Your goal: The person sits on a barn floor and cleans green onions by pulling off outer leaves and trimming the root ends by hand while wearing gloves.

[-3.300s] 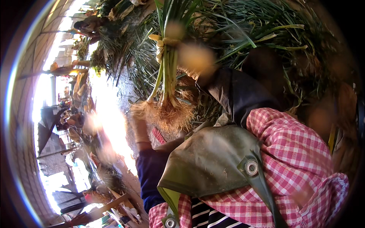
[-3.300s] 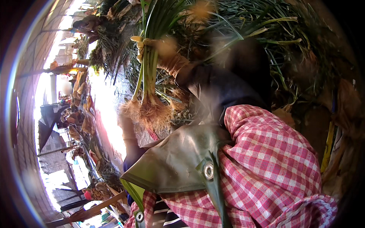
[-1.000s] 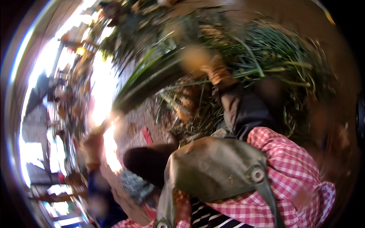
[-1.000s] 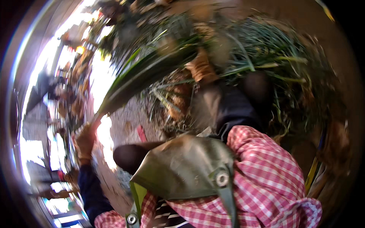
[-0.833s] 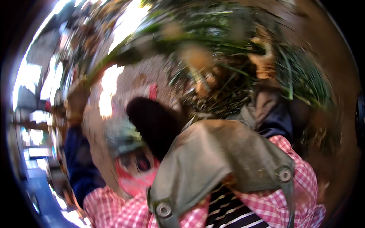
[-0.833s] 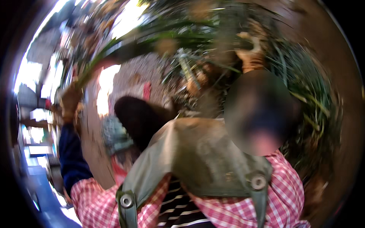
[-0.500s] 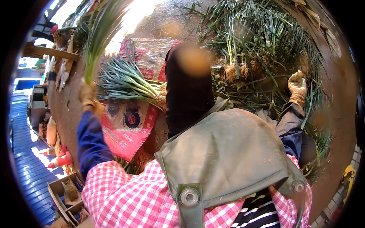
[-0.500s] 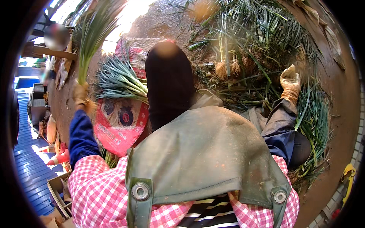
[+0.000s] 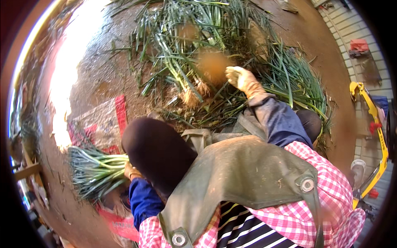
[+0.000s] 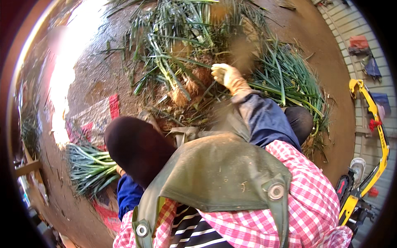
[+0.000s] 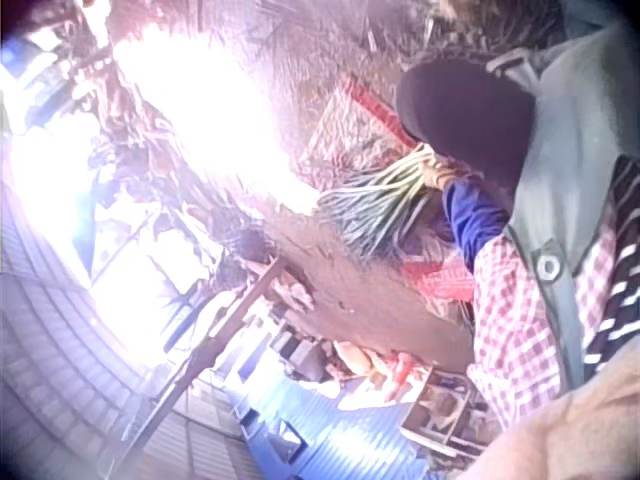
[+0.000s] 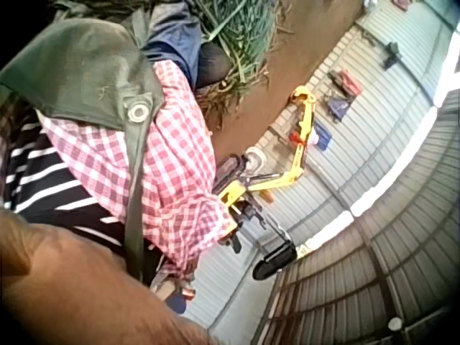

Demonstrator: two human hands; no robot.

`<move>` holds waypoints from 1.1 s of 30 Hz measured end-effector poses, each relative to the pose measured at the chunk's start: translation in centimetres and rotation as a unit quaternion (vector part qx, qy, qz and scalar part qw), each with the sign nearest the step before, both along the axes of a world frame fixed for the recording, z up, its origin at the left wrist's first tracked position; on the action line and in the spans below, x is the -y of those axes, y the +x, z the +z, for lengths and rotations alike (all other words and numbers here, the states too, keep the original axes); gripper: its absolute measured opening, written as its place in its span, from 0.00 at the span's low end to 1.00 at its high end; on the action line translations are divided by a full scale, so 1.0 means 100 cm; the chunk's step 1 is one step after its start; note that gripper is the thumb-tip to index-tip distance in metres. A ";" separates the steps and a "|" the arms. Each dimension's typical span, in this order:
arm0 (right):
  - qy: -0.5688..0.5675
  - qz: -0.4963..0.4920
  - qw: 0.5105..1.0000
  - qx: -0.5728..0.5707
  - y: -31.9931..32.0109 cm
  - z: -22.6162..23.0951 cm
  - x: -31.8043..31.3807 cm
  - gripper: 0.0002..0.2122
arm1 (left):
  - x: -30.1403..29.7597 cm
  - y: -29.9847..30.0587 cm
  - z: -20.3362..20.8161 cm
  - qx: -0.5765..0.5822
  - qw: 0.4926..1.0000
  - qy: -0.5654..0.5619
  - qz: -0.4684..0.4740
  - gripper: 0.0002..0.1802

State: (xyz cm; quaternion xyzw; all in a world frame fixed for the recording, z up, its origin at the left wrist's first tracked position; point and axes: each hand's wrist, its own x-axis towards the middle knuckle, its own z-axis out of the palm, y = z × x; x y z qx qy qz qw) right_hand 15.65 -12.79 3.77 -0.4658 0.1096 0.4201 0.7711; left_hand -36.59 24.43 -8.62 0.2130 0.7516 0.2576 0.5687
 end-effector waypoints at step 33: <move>-0.447 0.852 0.083 0.259 0.013 -0.008 0.218 0.11 | 0.001 0.328 0.049 0.039 0.664 0.306 -0.681 0.18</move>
